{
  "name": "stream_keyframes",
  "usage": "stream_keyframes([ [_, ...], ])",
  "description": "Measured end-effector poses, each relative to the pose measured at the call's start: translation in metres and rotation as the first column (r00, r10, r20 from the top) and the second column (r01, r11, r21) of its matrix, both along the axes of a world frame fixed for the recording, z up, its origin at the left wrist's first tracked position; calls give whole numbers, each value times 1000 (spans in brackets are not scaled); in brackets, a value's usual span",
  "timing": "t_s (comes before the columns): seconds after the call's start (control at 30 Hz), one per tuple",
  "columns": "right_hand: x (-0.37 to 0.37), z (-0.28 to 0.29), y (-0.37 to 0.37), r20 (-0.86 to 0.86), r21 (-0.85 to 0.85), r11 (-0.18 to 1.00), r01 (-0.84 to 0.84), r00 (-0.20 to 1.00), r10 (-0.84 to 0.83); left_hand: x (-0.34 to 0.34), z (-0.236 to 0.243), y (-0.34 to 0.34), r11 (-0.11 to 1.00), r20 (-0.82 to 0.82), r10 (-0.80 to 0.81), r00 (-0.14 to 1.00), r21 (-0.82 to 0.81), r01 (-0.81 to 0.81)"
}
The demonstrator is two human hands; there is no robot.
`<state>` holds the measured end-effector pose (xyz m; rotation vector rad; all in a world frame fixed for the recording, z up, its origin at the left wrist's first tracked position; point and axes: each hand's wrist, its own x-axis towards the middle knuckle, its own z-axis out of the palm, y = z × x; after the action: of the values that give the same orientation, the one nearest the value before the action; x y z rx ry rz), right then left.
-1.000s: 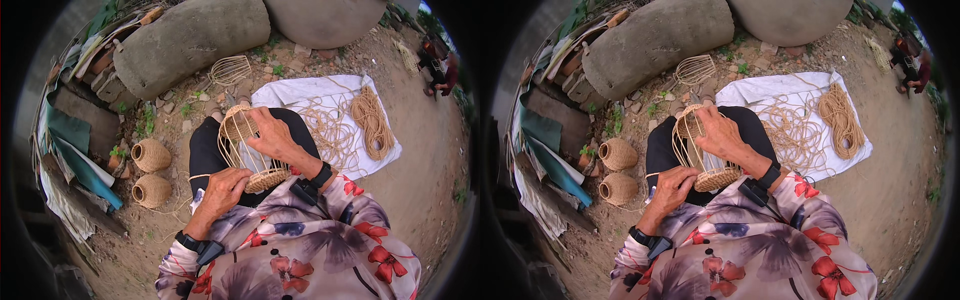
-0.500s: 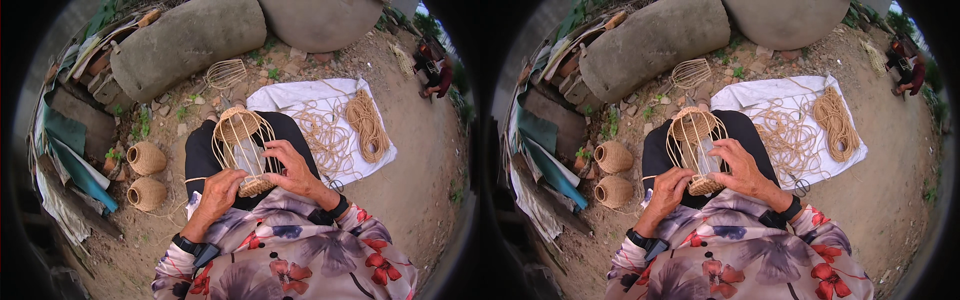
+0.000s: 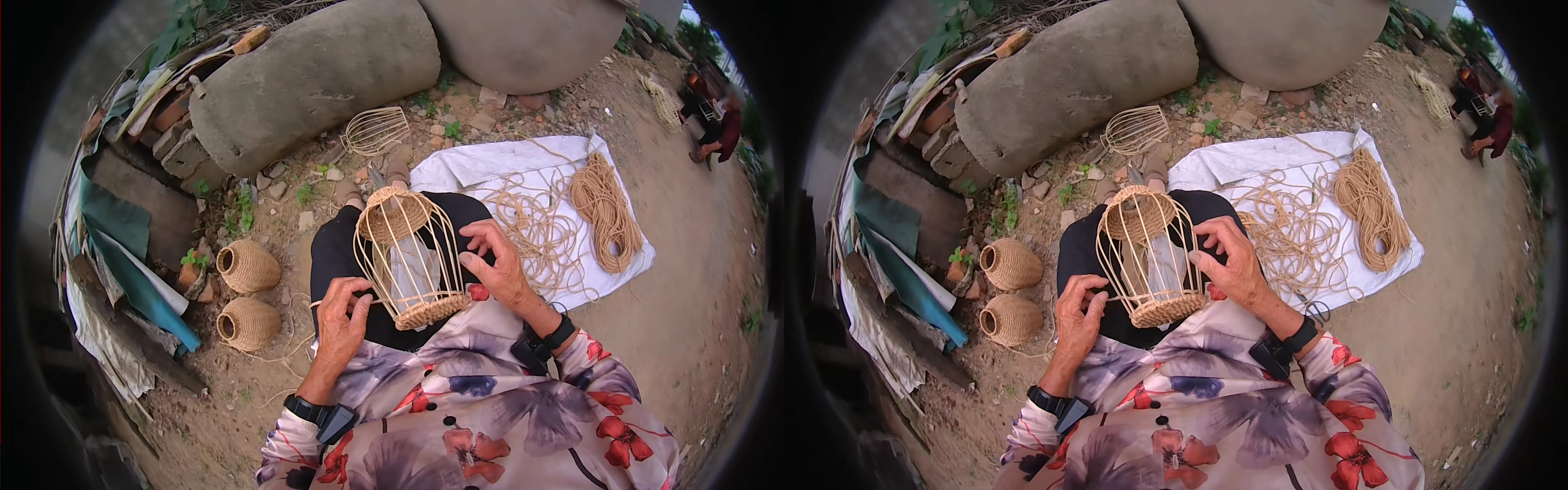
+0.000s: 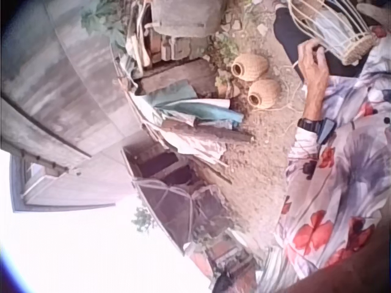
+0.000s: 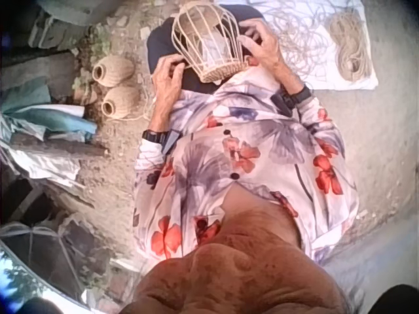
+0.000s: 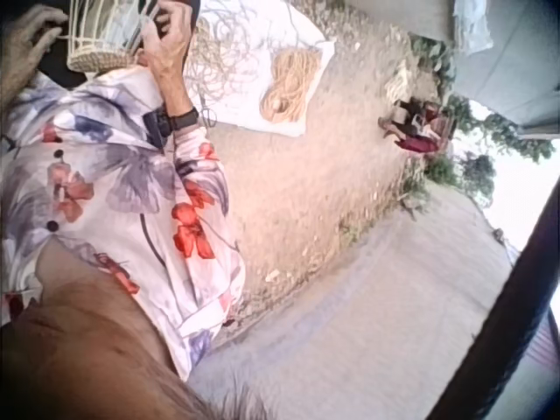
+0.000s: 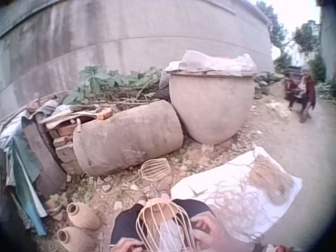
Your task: Weaving a small basket structure using thin bamboo or wooden strips.
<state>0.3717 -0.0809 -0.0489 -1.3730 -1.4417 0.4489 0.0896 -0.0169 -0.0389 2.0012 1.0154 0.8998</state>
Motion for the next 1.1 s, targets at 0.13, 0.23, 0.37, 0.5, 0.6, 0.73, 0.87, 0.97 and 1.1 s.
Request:
stream_keyframes([
  [0.13,16,-25,8,-5,-106,991,77,997,-78,-3,7,-9,998,-114,0,993,62,7],
  [0.23,14,-28,14,41,-108,991,80,996,-76,-3,1,-7,981,-176,-44,983,177,75],
  [0.37,15,-32,15,77,-130,987,97,993,-87,0,1,-7,971,-220,-15,975,228,67],
  [0.5,14,-36,16,42,-111,990,87,996,-83,-1,4,-4,978,-310,-45,950,182,106],
  [0.6,14,-35,17,64,-107,988,115,992,-108,-1,7,-3,985,-346,-55,937,135,108],
  [0.73,15,-36,19,29,-80,989,123,992,-121,-1,7,1,987,-334,-67,940,117,112],
  [0.87,14,-38,23,10,-66,993,101,995,-100,-4,7,-4,995,-281,-88,956,27,100],
  [0.97,16,-39,18,17,-59,991,119,993,-118,-8,7,-3,985,-311,-112,944,91,147],
  [1.1,29,-53,11,-307,-62,995,82,947,-97,5,12,11,926,-46,98,994,-362,-108],
])
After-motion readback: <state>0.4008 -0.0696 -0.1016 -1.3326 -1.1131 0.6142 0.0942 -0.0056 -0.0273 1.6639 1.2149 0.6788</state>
